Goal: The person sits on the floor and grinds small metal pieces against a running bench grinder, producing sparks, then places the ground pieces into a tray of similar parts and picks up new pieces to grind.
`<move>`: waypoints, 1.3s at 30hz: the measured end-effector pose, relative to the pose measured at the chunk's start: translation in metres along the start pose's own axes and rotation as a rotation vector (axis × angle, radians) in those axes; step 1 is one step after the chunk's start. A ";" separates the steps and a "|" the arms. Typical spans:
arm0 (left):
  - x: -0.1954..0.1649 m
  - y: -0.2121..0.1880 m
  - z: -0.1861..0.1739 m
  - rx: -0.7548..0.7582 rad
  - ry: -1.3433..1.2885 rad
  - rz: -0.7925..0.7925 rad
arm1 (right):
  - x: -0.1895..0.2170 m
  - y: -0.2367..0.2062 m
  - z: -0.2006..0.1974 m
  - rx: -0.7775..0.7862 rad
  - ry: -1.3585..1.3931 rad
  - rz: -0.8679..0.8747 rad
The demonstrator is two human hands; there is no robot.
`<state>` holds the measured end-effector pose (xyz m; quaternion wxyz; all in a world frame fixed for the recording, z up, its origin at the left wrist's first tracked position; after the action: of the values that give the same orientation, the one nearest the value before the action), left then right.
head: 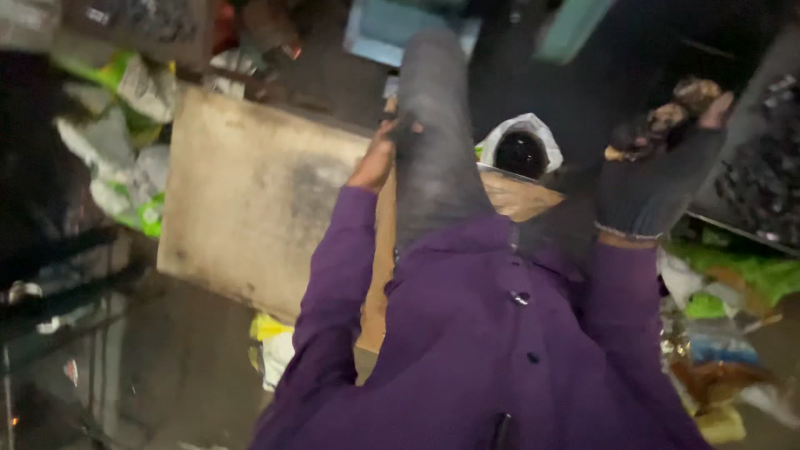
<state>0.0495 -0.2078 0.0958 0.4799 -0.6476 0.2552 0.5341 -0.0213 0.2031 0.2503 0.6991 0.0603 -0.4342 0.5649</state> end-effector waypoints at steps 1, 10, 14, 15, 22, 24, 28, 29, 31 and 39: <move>0.001 0.011 -0.003 -0.018 0.291 0.144 | -0.006 -0.009 0.000 -0.035 -0.050 -0.003; -0.060 -0.017 0.042 -0.052 0.804 0.526 | -0.002 -0.011 0.014 0.235 -0.038 0.155; -0.082 -0.091 0.043 0.098 0.790 0.157 | -0.017 0.003 0.001 0.104 0.169 0.269; -0.097 -0.110 0.060 0.208 0.571 0.226 | -0.023 0.005 0.001 0.061 0.192 0.308; -0.155 -0.167 0.152 0.477 0.133 0.391 | -0.059 -0.016 0.035 0.042 0.252 0.561; -0.156 -0.168 0.161 0.475 0.141 0.404 | -0.057 -0.024 0.042 0.103 0.230 0.529; -0.150 -0.170 0.163 0.493 0.161 0.435 | -0.056 -0.032 0.043 0.108 0.187 0.545; -0.146 -0.170 0.163 0.504 0.154 0.419 | -0.058 -0.035 0.047 0.174 0.220 0.597; -0.134 -0.168 0.165 0.535 0.117 0.302 | -0.060 -0.038 0.050 0.204 0.253 0.635; -0.091 -0.166 0.174 0.736 -0.040 0.189 | -0.058 -0.057 0.050 0.206 -0.146 0.344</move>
<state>0.0847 -0.0008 0.2448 0.6338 -0.3949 0.4793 0.4611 0.0001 0.1115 0.2654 0.5493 0.0971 -0.4274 0.7115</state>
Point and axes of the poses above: each hand's wrist, its own y-axis towards the middle knuckle, its own z-axis out of the palm, x = y × z, the point moved 6 cm from there along y, towards the middle knuckle, and after that the axes turned 14 degrees about -x, right-handed, at the moved point
